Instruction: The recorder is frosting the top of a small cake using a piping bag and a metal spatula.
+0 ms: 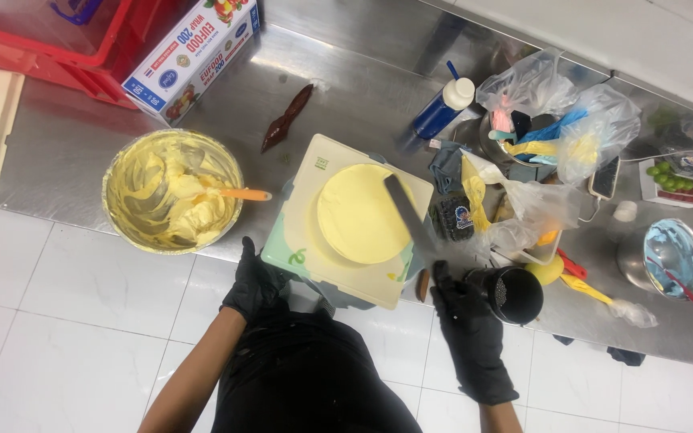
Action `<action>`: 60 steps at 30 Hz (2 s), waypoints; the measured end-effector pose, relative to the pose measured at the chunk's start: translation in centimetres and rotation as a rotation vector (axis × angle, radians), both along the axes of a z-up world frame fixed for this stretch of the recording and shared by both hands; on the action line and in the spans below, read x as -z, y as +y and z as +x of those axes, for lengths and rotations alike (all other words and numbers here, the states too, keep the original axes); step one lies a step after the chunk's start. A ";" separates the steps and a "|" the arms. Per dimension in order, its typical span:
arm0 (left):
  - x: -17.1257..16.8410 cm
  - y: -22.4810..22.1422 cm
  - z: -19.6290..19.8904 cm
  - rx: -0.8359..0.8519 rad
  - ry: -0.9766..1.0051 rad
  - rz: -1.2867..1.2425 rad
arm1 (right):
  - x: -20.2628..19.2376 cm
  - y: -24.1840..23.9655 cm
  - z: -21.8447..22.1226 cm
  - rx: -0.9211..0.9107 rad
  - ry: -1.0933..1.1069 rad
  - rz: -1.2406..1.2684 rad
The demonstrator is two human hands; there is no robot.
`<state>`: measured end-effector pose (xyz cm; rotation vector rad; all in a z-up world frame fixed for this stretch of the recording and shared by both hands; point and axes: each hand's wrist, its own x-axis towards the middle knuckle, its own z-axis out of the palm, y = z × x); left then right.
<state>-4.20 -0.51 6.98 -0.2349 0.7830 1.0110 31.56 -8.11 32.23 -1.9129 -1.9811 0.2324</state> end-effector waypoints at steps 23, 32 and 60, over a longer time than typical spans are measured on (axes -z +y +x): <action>-3.0 -0.1 1.7 0.219 0.193 -0.061 | 1.3 0.4 0.3 -0.034 -0.101 0.153; 3.9 0.9 -0.7 0.018 0.003 0.059 | 0.4 0.4 1.7 0.062 -0.052 0.048; 8.6 3.5 -0.3 -0.107 0.008 -0.199 | -0.8 2.1 1.5 0.032 0.008 0.082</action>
